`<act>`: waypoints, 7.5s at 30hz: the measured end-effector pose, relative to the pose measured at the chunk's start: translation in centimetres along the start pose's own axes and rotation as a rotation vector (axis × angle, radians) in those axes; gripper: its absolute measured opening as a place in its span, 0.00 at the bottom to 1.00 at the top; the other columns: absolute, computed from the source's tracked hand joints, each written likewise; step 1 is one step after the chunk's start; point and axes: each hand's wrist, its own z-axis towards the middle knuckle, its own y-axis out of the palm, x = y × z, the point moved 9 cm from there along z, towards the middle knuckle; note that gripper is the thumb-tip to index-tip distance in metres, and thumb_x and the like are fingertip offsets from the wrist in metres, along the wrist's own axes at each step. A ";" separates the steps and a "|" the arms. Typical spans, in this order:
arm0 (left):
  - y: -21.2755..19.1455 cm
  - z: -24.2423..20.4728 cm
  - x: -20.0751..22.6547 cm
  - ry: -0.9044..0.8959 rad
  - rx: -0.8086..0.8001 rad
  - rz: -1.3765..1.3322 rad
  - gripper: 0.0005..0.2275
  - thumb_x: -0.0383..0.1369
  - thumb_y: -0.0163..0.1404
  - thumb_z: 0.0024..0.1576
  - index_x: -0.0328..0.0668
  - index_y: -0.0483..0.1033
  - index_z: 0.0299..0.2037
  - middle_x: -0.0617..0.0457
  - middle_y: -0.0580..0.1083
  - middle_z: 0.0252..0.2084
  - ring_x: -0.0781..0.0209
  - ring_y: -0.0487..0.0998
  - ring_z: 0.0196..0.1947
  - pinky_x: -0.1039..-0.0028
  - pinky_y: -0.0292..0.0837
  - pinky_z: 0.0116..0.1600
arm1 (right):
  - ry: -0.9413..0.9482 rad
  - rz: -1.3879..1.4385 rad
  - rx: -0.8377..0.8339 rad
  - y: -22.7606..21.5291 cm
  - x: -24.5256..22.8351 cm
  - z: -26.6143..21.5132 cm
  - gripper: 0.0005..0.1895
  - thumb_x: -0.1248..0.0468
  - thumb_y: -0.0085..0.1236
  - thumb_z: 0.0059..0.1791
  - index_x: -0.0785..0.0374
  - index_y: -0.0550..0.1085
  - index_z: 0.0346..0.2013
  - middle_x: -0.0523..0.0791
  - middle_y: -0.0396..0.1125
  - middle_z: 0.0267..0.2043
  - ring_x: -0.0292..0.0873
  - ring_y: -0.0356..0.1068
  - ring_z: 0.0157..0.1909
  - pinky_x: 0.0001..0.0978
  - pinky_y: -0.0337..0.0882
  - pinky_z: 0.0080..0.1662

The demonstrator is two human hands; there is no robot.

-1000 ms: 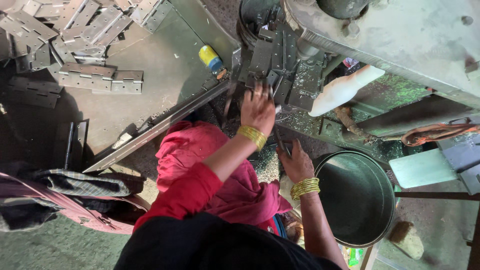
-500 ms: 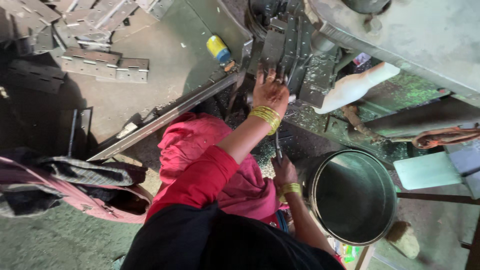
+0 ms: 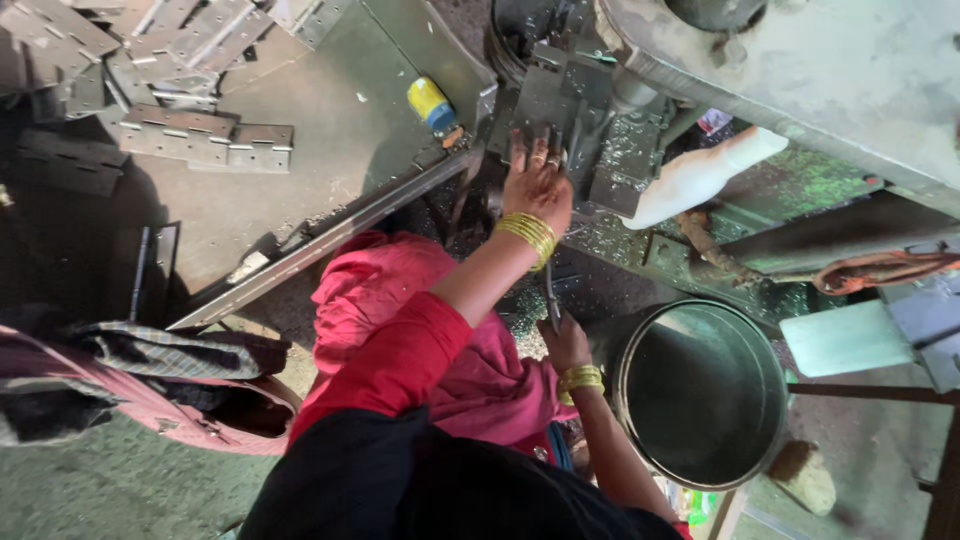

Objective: The person repeatedly places metal pieces into a press machine, activates the press with a lever, and removes the processed pieces. The person handles the metal pieces one at a time and deposits them into a pile on the table.

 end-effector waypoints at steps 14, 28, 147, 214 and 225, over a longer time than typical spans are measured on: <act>-1.4 4.4 -0.8 -0.019 -0.030 0.048 0.25 0.34 0.37 0.62 0.38 0.57 0.71 0.47 0.52 0.77 0.49 0.44 0.77 0.41 0.16 0.72 | 0.008 -0.096 -0.088 -0.2 0.3 0.8 0.25 0.44 0.57 0.50 0.65 0.71 0.38 0.58 0.74 0.35 0.61 0.76 0.40 0.52 0.71 0.45; -1.2 8.1 -2.7 0.023 0.165 0.121 0.32 0.38 0.47 0.54 0.54 0.56 0.72 0.58 0.48 0.78 0.55 0.45 0.76 0.46 0.20 0.72 | -0.054 -0.119 0.071 -3.2 -3.3 -1.2 0.26 0.53 0.58 0.49 0.65 0.67 0.57 0.54 0.69 0.39 0.58 0.71 0.40 0.51 0.71 0.41; -2.2 -2.2 -3.4 -0.010 0.623 -0.522 0.29 0.21 0.51 0.48 0.30 0.70 0.65 0.34 0.70 0.60 0.38 0.72 0.58 0.57 0.72 0.61 | 0.016 -0.248 0.064 -10.0 -8.9 -0.9 0.36 0.44 0.54 0.51 0.57 0.61 0.67 0.59 0.73 0.51 0.65 0.71 0.54 0.58 0.68 0.52; 0.0 -4.5 -1.0 0.133 0.457 0.344 0.22 0.37 0.51 0.56 0.54 0.73 0.62 0.62 0.66 0.69 0.61 0.63 0.73 0.52 0.46 0.79 | -0.273 -0.017 0.547 -16.8 -15.7 -4.4 0.30 0.62 0.60 0.43 0.69 0.66 0.58 0.61 0.64 0.54 0.66 0.64 0.59 0.53 0.66 0.58; -3.2 2.6 3.3 -0.012 0.310 0.229 0.07 0.30 0.53 0.62 0.42 0.82 0.46 0.47 0.77 0.55 0.51 0.80 0.53 0.62 0.76 0.57 | -0.183 -0.046 0.476 -15.9 -15.1 -4.2 0.25 0.56 0.61 0.46 0.65 0.69 0.53 0.57 0.69 0.48 0.62 0.69 0.51 0.54 0.68 0.51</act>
